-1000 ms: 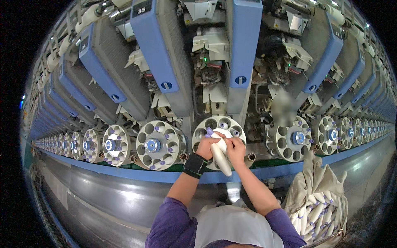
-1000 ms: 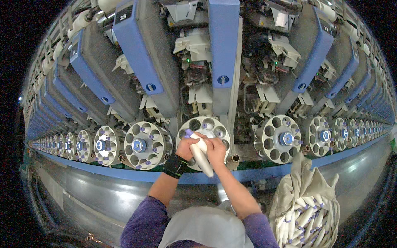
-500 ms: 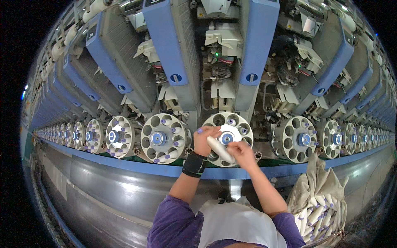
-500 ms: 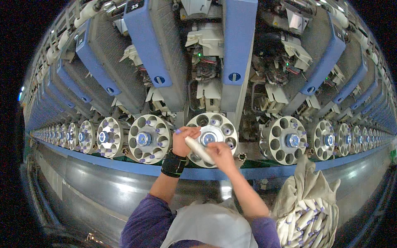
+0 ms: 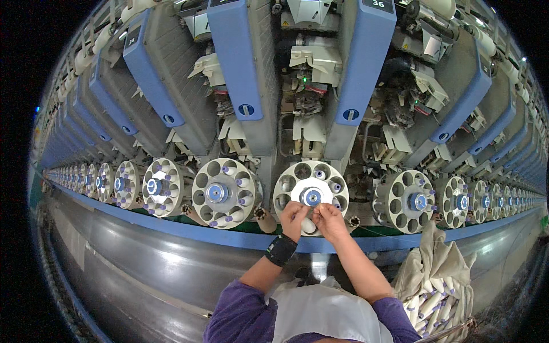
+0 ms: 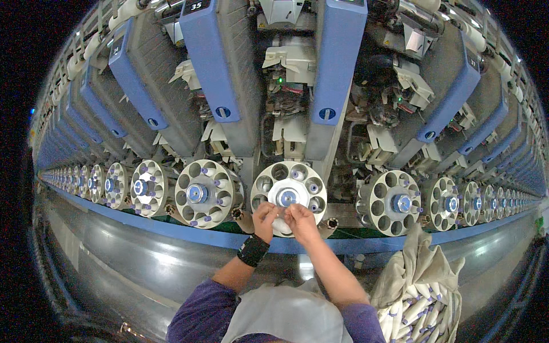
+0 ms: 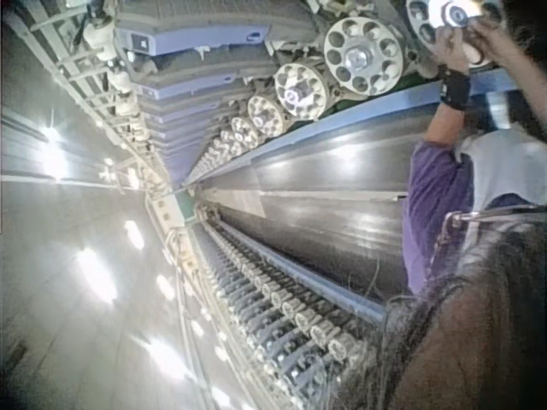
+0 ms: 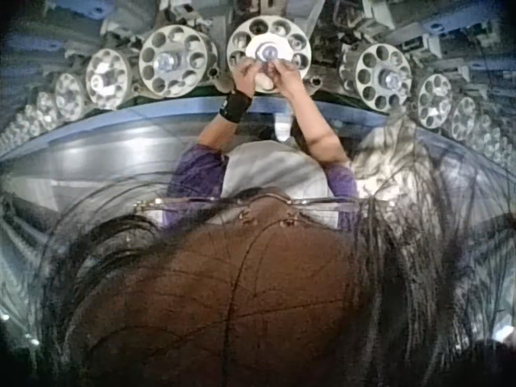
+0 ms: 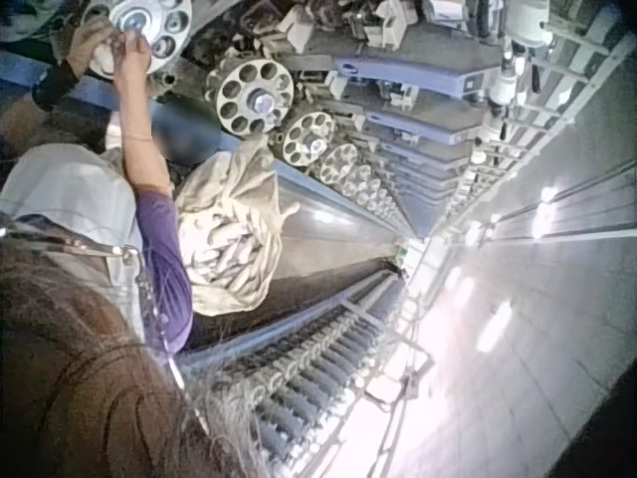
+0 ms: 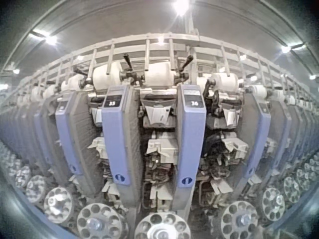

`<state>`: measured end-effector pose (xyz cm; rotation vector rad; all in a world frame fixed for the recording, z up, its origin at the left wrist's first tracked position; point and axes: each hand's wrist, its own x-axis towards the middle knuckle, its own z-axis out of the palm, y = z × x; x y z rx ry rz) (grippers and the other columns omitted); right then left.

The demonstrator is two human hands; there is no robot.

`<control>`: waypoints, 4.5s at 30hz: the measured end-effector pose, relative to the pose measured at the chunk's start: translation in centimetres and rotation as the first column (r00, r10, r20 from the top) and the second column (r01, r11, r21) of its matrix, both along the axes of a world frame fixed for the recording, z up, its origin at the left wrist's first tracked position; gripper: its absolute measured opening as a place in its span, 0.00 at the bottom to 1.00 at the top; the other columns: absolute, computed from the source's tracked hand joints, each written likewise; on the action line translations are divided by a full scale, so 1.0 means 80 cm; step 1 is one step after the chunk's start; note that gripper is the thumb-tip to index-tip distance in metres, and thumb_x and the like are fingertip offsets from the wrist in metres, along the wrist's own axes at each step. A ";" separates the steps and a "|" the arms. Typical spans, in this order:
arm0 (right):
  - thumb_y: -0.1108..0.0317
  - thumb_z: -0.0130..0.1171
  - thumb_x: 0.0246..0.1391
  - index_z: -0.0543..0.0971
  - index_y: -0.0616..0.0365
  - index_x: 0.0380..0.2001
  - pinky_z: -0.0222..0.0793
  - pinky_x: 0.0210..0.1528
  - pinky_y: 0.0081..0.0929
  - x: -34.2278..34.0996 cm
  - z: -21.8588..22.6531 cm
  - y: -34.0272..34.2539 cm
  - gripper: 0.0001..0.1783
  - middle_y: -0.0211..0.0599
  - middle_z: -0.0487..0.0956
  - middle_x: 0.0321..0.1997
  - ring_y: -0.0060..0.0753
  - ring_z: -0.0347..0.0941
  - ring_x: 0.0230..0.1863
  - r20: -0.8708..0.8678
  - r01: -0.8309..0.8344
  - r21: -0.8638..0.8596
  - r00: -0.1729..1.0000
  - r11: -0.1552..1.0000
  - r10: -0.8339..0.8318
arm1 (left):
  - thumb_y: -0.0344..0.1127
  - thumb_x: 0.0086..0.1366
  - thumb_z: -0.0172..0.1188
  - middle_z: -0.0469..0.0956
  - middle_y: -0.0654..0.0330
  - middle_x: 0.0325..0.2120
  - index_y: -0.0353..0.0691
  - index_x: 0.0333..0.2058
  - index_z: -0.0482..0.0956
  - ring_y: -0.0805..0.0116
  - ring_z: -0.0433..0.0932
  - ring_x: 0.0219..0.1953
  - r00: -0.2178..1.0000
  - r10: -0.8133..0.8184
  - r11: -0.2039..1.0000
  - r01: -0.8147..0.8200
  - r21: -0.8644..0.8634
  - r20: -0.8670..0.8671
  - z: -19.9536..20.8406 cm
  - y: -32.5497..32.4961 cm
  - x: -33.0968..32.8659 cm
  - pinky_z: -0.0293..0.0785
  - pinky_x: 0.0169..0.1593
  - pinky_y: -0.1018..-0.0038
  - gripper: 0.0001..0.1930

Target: The person repeatedly picks white spools from a cloth bag and places them into slots on a circular rotating fixture attached to a textile machine. The person handles the spools one at a time, moving along the row of machines to fill available slots.

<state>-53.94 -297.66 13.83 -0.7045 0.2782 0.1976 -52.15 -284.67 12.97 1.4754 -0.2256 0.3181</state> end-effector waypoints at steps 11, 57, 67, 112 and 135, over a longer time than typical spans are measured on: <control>0.67 0.50 0.58 0.69 0.61 0.29 0.63 0.35 0.18 0.047 0.114 -0.034 0.08 0.31 0.71 0.27 0.23 0.65 0.29 0.232 -0.072 -0.317 0.961 0.946 0.151 | 0.36 0.53 0.50 0.71 0.60 0.14 0.37 0.19 0.71 0.76 0.67 0.11 0.522 -0.430 0.135 0.844 0.519 -0.737 0.067 0.038 0.140 0.61 0.15 0.78 0.09; 0.64 0.54 0.53 0.73 0.64 0.41 0.69 0.36 0.27 0.050 0.020 -0.095 0.16 0.45 0.72 0.42 0.33 0.74 0.34 0.181 0.093 -0.933 0.956 0.348 0.229 | 0.47 0.61 0.48 0.58 0.68 0.08 0.44 0.23 0.66 0.73 0.57 0.08 0.420 -0.471 0.881 0.197 -0.429 -0.776 -0.016 0.036 0.070 0.51 0.11 0.78 0.15; 0.66 0.50 0.56 0.72 0.63 0.40 0.69 0.34 0.24 0.033 0.036 -0.115 0.12 0.38 0.75 0.34 0.26 0.75 0.32 0.074 -0.030 -0.904 0.972 0.427 0.223 | 0.47 0.65 0.43 0.57 0.68 0.08 0.40 0.22 0.66 0.75 0.55 0.07 0.271 -0.899 0.338 -0.072 -0.938 -0.345 -0.052 0.045 0.085 0.51 0.09 0.79 0.18; 0.58 0.51 0.57 0.74 0.58 0.24 0.60 0.22 0.17 -0.285 0.107 -0.292 0.15 0.25 0.73 0.22 0.16 0.66 0.23 -0.184 -0.130 -0.588 0.983 0.799 0.025 | 0.33 0.66 0.46 0.69 0.61 0.35 0.35 0.40 0.70 0.72 0.66 0.41 0.939 -0.237 0.878 0.316 0.359 -0.248 0.107 -0.017 0.147 0.61 0.49 0.74 0.09; 0.63 0.58 0.36 0.68 0.65 0.48 0.64 0.46 0.24 -0.643 0.052 -0.543 0.32 0.41 0.75 0.40 0.31 0.70 0.41 -0.275 0.177 -0.767 0.778 0.616 -0.565 | 0.40 0.42 0.58 0.77 0.51 0.27 0.36 0.34 0.79 0.56 0.76 0.32 -0.028 -0.854 -0.512 -0.122 0.850 -0.519 -0.015 -0.694 -0.344 0.71 0.38 0.62 0.19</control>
